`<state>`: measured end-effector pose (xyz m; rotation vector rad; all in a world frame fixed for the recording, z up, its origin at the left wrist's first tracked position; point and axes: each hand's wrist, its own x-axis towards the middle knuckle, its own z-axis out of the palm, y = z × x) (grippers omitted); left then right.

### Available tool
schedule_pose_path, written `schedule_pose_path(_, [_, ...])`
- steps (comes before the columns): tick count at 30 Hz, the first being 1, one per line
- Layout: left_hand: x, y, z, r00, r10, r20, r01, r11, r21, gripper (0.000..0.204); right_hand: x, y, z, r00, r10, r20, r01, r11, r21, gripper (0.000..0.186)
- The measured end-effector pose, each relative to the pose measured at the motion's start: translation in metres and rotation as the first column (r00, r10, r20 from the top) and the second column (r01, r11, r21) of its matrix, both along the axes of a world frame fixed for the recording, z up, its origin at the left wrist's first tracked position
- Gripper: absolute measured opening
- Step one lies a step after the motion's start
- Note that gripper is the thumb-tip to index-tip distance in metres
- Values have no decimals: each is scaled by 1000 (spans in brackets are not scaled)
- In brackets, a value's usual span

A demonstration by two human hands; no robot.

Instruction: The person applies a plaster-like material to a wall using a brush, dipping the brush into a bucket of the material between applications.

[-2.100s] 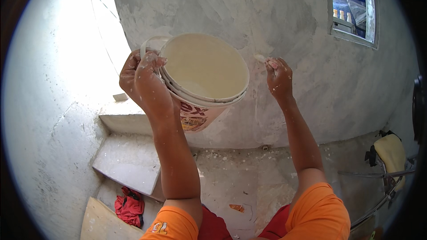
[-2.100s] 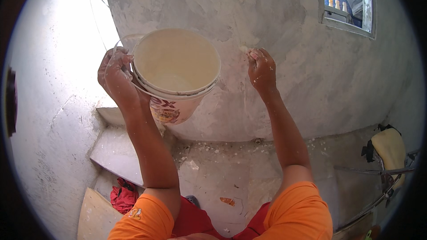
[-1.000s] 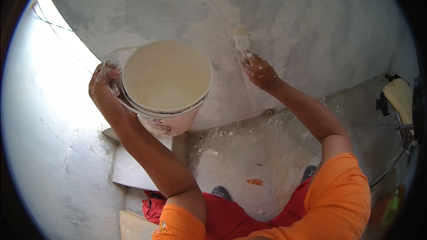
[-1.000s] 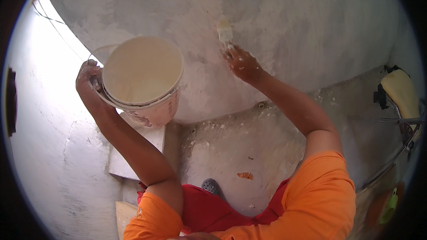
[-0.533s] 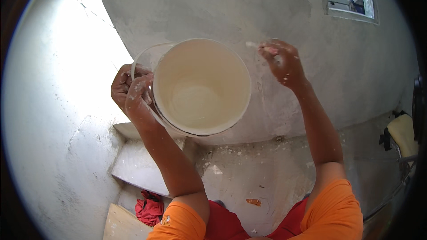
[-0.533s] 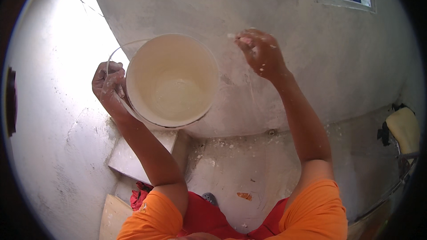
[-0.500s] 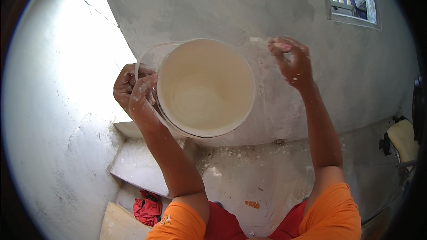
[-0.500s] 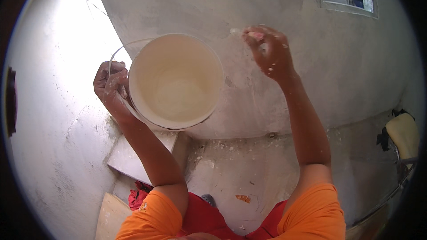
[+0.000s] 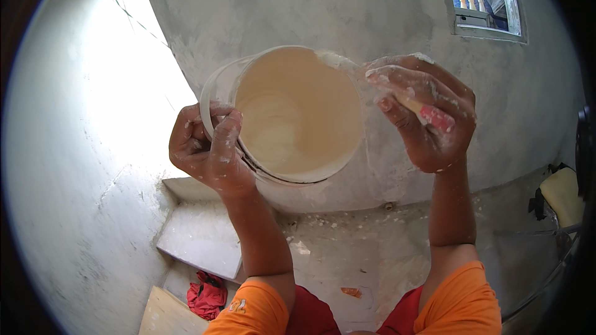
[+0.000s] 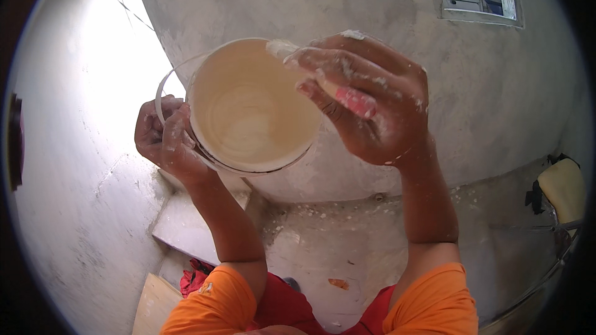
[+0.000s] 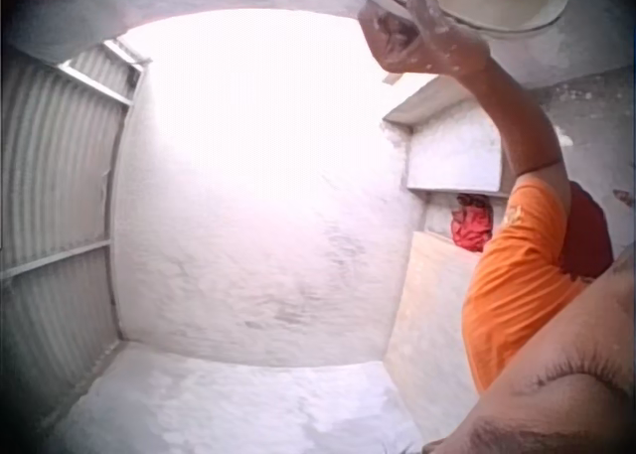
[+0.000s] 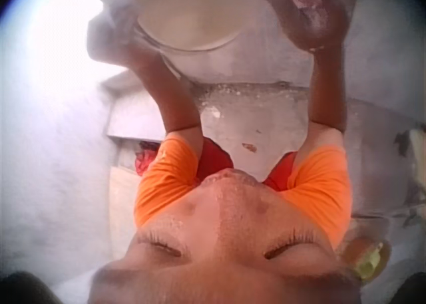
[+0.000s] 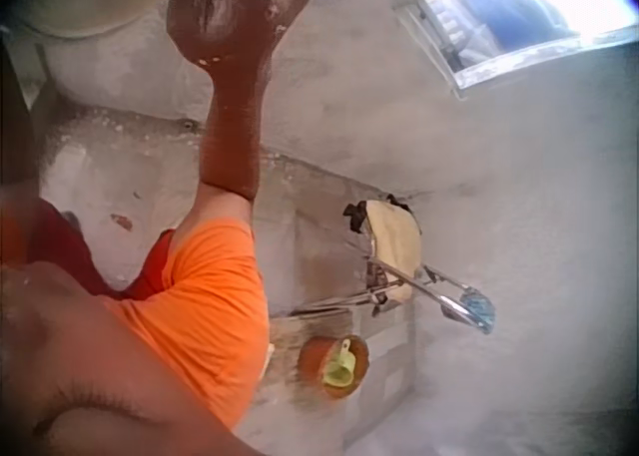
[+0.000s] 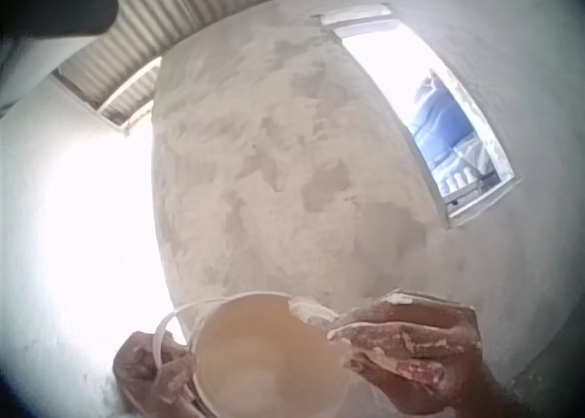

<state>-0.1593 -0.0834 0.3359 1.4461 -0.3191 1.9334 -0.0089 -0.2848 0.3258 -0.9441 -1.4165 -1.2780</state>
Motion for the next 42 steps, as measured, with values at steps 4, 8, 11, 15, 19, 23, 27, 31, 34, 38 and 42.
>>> schedule_pose_path(4, [12, -6, -2, 997, 39, 69, -39, 999, -2, 11, -12, -2, 3, 987, 147, 59, -147, 989, -4, 24])
schedule_pose_path(8, [18, -13, -10, 991, 117, 60, -119, 992, 42, 10, -3, 16, -2, 959, 280, -51, -283, 918, -279, 26])
schedule_pose_path(11, [22, -12, -12, 990, 100, 98, -115, 980, 161, 11, 13, 36, -14, 991, 98, -91, -128, 897, -423, 25])
schedule_pose_path(15, [22, -3, -8, 992, -38, 119, 12, 978, 209, 17, 26, 57, -29, 985, -107, -138, 28, 876, -482, 22])
schedule_pose_path(19, [22, 4, -12, 988, -134, 74, 113, 965, 238, 19, 18, 65, -34, 980, -134, -146, 35, 843, -537, 20])
schedule_pose_path(23, [24, -3, -14, 983, -176, 50, 160, 959, 235, 20, 11, 74, -38, 979, -137, -151, 34, 839, -543, 20])
schedule_pose_path(27, [21, 0, -15, 984, -177, 10, 166, 941, 295, 20, 7, 74, -38, 977, -103, -185, -27, 806, -592, 19])
schedule_pose_path(31, [13, 1, -16, 991, -125, -51, 135, 923, 361, 16, 6, 72, -37, 962, -42, -269, -149, 744, -652, 18])
schedule_pose_path(34, [15, 0, -19, 992, -104, -76, 124, 933, 338, 14, 8, 75, -42, 958, -44, -284, -171, 708, -685, 17])
schedule_pose_path(38, [21, -1, -11, 991, -122, -63, 136, 922, 361, 17, 10, 82, -47, 957, -39, -286, -177, 702, -690, 16])
schedule_pose_path(42, [35, 3, -14, 991, -106, -84, 122, 969, 216, 15, 10, 78, -38, 887, -84, -455, -280, 685, -672, 16])
